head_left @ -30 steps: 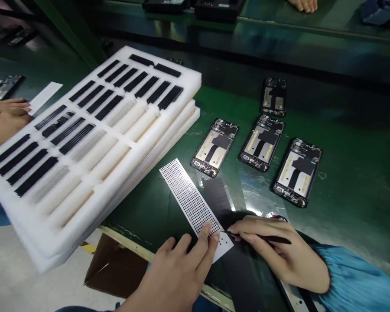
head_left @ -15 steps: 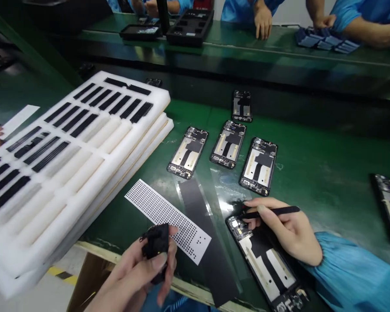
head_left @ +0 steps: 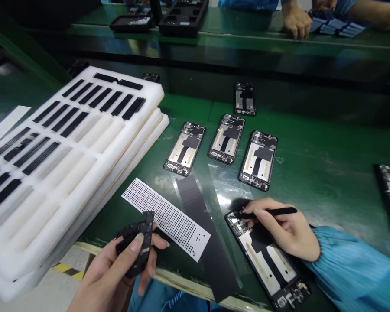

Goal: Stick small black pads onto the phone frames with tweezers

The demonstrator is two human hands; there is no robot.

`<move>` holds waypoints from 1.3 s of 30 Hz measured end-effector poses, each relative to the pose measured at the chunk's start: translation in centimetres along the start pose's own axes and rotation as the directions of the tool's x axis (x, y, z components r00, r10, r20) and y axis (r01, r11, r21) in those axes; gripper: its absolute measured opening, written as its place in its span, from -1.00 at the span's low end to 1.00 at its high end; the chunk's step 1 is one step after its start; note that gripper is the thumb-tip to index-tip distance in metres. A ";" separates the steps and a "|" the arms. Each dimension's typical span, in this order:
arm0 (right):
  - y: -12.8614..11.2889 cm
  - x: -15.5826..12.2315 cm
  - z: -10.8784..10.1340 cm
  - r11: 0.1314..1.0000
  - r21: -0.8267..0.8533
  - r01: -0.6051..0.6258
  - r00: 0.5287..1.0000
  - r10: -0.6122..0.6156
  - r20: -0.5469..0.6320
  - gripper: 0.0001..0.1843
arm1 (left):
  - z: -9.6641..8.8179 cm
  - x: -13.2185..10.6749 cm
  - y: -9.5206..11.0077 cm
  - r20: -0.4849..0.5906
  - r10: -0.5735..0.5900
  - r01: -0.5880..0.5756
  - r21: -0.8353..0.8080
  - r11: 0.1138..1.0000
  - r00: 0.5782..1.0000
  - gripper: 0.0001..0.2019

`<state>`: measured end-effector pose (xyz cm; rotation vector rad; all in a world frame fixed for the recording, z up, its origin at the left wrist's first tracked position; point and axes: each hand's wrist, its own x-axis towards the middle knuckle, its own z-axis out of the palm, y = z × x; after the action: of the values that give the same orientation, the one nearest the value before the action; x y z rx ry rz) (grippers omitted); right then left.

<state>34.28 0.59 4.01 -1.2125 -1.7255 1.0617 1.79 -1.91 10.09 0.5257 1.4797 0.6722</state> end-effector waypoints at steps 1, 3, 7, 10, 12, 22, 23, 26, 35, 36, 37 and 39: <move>0.0 0.0 0.0 0.997 -0.028 0.066 0.998 -0.066 0.009 -0.80 | -0.4 0.2 -0.3 -0.013 0.011 -0.011 0.011 1.000 1.000 -0.62; 0.1 -0.2 -0.1 0.969 -0.070 0.237 0.971 -0.234 0.055 -0.79 | -1.1 0.3 -0.7 -0.072 0.060 -0.057 0.043 0.997 0.996 -0.60; 0.7 -1.3 -0.8 0.878 -0.072 0.473 0.879 -0.465 0.105 -0.73 | -0.9 -0.3 -1.5 -0.177 0.433 -0.346 0.376 0.860 0.884 -0.71; 1.0 -1.7 -1.8 0.975 -0.041 0.216 0.923 -0.218 -0.316 -0.79 | 1.2 -0.6 -3.2 0.249 0.778 -0.687 0.663 0.297 0.577 -0.79; 0.9 -1.4 -2.5 0.983 0.184 0.009 0.836 0.094 -0.540 -0.83 | 3.7 -0.6 -4.9 0.611 0.732 -0.755 0.622 -0.208 0.302 -0.69; 2.1 -2.2 -5.5 0.709 0.679 -0.189 0.829 0.486 -0.276 -0.54 | 14.7 -1.1 -9.9 0.906 0.417 -0.702 0.343 -0.624 0.073 -0.59; 2.1 -2.4 -5.6 0.701 0.687 -0.193 0.830 0.490 -0.267 -0.55 | 14.9 -1.0 -10.0 0.900 0.429 -0.706 0.353 -0.614 0.077 -0.60; 2.1 -2.7 -5.9 0.678 0.707 -0.202 0.836 0.495 -0.236 -0.58 | 15.2 -0.8 -10.1 0.887 0.455 -0.714 0.370 -0.594 0.080 -0.62; 2.1 -2.4 -6.0 0.630 0.740 -0.235 0.848 0.505 -0.161 -0.68 | 15.1 -0.2 -10.6 0.902 0.410 -0.715 0.373 -0.591 0.132 -0.60; 2.0 -2.3 -6.0 0.627 0.741 -0.242 0.846 0.510 -0.155 -0.71 | 15.1 -0.1 -10.7 0.908 0.395 -0.706 0.373 -0.602 0.143 -0.59; 2.0 -2.3 -5.9 0.624 0.741 -0.249 0.844 0.515 -0.150 -0.73 | 15.1 -0.1 -10.8 0.913 0.379 -0.695 0.371 -0.615 0.153 -0.57; 1.9 -2.3 -5.8 0.619 0.739 -0.265 0.838 0.527 -0.142 -0.76 | 15.4 -0.2 -10.6 0.924 0.347 -0.671 0.361 -0.647 0.163 -0.54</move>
<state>40.77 -0.04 4.14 -1.1922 -0.6361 1.4792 18.04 -8.33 3.47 3.0376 0.7036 0.2610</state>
